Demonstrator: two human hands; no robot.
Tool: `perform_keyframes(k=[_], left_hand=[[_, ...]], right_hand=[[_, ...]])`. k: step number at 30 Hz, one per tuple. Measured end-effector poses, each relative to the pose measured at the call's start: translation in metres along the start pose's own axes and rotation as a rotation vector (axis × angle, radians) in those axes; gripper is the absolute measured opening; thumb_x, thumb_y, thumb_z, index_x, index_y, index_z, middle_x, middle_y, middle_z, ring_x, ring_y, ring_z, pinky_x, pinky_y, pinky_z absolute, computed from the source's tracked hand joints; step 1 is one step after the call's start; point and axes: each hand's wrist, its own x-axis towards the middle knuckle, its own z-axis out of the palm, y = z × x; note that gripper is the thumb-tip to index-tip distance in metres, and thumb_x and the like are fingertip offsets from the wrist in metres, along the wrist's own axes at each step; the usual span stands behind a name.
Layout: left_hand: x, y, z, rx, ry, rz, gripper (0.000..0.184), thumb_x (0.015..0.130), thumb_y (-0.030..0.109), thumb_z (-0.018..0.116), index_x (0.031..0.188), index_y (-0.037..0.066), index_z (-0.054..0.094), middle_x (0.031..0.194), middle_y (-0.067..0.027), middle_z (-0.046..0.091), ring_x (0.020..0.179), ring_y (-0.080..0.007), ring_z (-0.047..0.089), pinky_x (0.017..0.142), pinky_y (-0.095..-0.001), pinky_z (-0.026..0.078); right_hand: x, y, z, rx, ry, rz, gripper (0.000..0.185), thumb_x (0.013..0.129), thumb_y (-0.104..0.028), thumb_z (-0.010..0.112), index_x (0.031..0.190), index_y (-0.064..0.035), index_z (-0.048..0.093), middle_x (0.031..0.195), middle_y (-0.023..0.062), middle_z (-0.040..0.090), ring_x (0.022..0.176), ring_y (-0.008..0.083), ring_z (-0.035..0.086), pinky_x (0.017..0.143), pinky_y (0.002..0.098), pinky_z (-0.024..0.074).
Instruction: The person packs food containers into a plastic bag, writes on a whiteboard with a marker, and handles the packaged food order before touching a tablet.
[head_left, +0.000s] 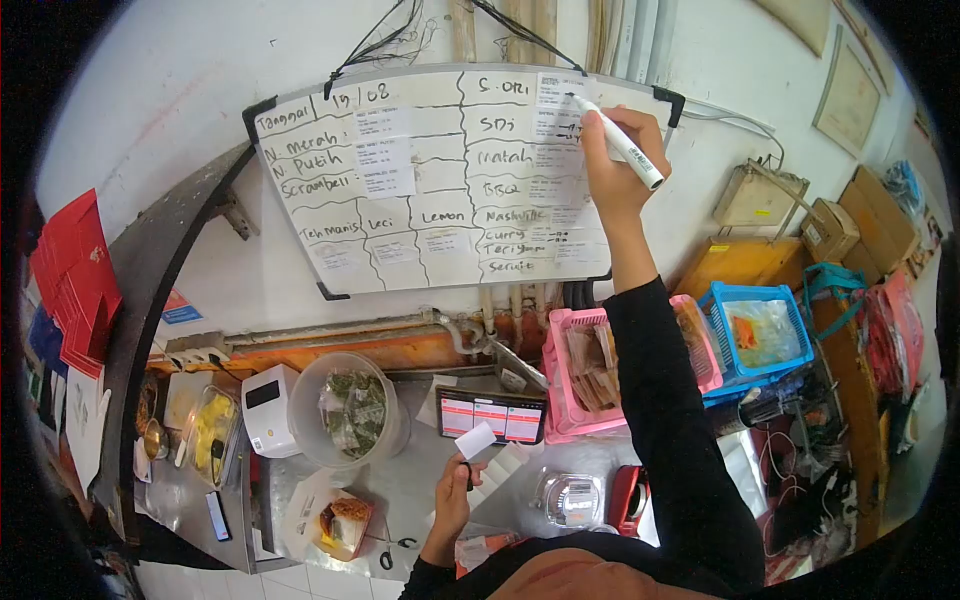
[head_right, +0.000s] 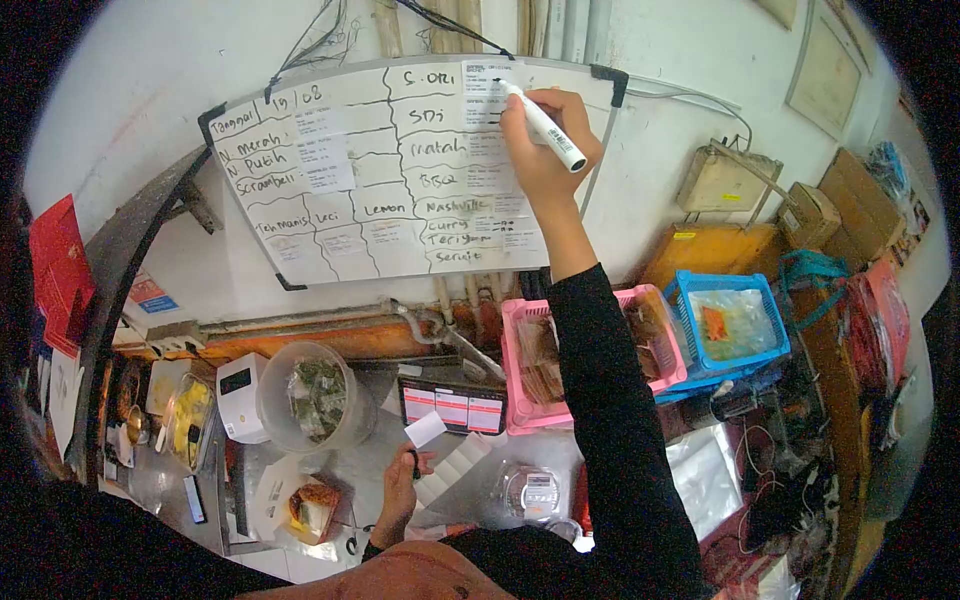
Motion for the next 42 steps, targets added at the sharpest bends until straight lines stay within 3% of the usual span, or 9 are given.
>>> perform_keyframes(k=[7, 11, 24, 27, 30, 34, 37, 41, 42], left_hand=[[-0.003, -0.004, -0.003, 0.001, 0.022, 0.017, 0.046, 0.100, 0.034, 0.037, 0.123, -0.004, 0.048, 0.082, -0.0005, 0.052, 0.082, -0.0085, 0.050, 0.079, -0.0234, 0.040], [-0.002, -0.003, -0.005, 0.025, 0.028, 0.027, 0.045, 0.100, 0.033, 0.037, 0.123, -0.004, 0.048, 0.082, -0.0002, 0.052, 0.083, -0.0089, 0.050, 0.080, -0.0237, 0.041], [-0.004, -0.001, -0.005, 0.002, 0.044, 0.002, 0.044, 0.100, 0.032, 0.037, 0.122, -0.004, 0.049, 0.081, -0.0005, 0.052, 0.081, -0.0096, 0.051, 0.079, -0.0243, 0.042], [-0.004, -0.004, -0.006, 0.009, 0.044, 0.026, 0.045, 0.100, 0.033, 0.036, 0.122, -0.004, 0.049, 0.080, -0.0002, 0.052, 0.081, -0.0097, 0.051, 0.078, -0.0242, 0.042], [-0.004, -0.003, -0.006, 0.014, 0.054, 0.037, 0.045, 0.100, 0.034, 0.036, 0.121, -0.003, 0.050, 0.079, 0.0003, 0.051, 0.080, -0.0095, 0.051, 0.077, -0.0239, 0.042], [-0.007, -0.004, -0.010, 0.036, 0.091, 0.008, 0.043, 0.100, 0.035, 0.035, 0.117, -0.001, 0.052, 0.077, 0.0010, 0.051, 0.078, -0.0087, 0.050, 0.076, -0.0237, 0.041], [-0.006, -0.011, -0.013, 0.045, 0.102, -0.026, 0.042, 0.100, 0.035, 0.035, 0.114, 0.000, 0.053, 0.077, 0.0015, 0.051, 0.076, -0.0081, 0.049, 0.074, -0.0236, 0.041], [-0.001, -0.019, -0.008, 0.032, 0.075, -0.057, 0.038, 0.100, 0.033, 0.035, 0.107, 0.001, 0.054, 0.075, 0.0017, 0.049, 0.076, -0.0082, 0.049, 0.076, -0.0241, 0.041], [-0.001, -0.016, -0.005, 0.029, 0.072, -0.045, 0.037, 0.100, 0.032, 0.036, 0.105, 0.001, 0.054, 0.075, 0.0013, 0.049, 0.077, -0.0087, 0.050, 0.077, -0.0246, 0.041]], right_hand=[[-0.005, 0.002, -0.004, 0.069, 0.092, 0.070, 0.014, 0.075, -0.006, 0.071, 0.081, -0.0012, 0.059, 0.068, 0.0085, 0.065, 0.060, 0.0134, 0.064, 0.056, 0.0234, 0.0505], [-0.009, -0.007, -0.008, -0.068, -0.015, 0.027, 0.015, 0.075, -0.005, 0.072, 0.082, -0.0016, 0.060, 0.071, 0.0091, 0.066, 0.063, 0.0134, 0.066, 0.057, 0.0237, 0.0511], [-0.012, -0.011, 0.000, 0.001, -0.013, 0.083, 0.015, 0.075, -0.005, 0.072, 0.082, -0.0016, 0.059, 0.070, 0.0087, 0.066, 0.062, 0.0136, 0.066, 0.056, 0.0234, 0.0515], [-0.012, -0.002, -0.005, -0.152, 0.003, 0.019, 0.016, 0.077, -0.004, 0.070, 0.086, -0.0002, 0.058, 0.075, 0.0095, 0.066, 0.065, 0.0158, 0.066, 0.057, 0.0241, 0.0519], [-0.014, 0.003, -0.015, 0.310, 0.112, 0.271, 0.014, 0.082, -0.005, 0.066, 0.091, 0.0013, 0.057, 0.081, 0.0101, 0.065, 0.069, 0.0190, 0.067, 0.062, 0.0257, 0.0515], [-0.030, -0.003, -0.054, 0.364, 0.035, 0.416, 0.012, 0.087, -0.007, 0.060, 0.093, 0.0025, 0.056, 0.084, 0.0097, 0.062, 0.077, 0.0185, 0.065, 0.070, 0.0276, 0.0499], [-0.070, 0.004, -0.090, 0.094, -0.163, 0.459, 0.012, 0.085, -0.004, 0.061, 0.094, 0.0018, 0.056, 0.081, 0.0076, 0.061, 0.076, 0.0145, 0.063, 0.067, 0.0260, 0.0493], [-0.123, 0.008, -0.110, 0.093, -0.257, 0.542, 0.014, 0.079, -0.002, 0.066, 0.088, -0.0008, 0.057, 0.073, 0.0035, 0.060, 0.069, 0.0087, 0.059, 0.060, 0.0218, 0.0463], [-0.129, 0.008, -0.115, 0.023, -0.320, 0.481, 0.014, 0.078, -0.003, 0.067, 0.087, -0.0012, 0.057, 0.072, 0.0039, 0.060, 0.068, 0.0082, 0.058, 0.060, 0.0217, 0.0462]])
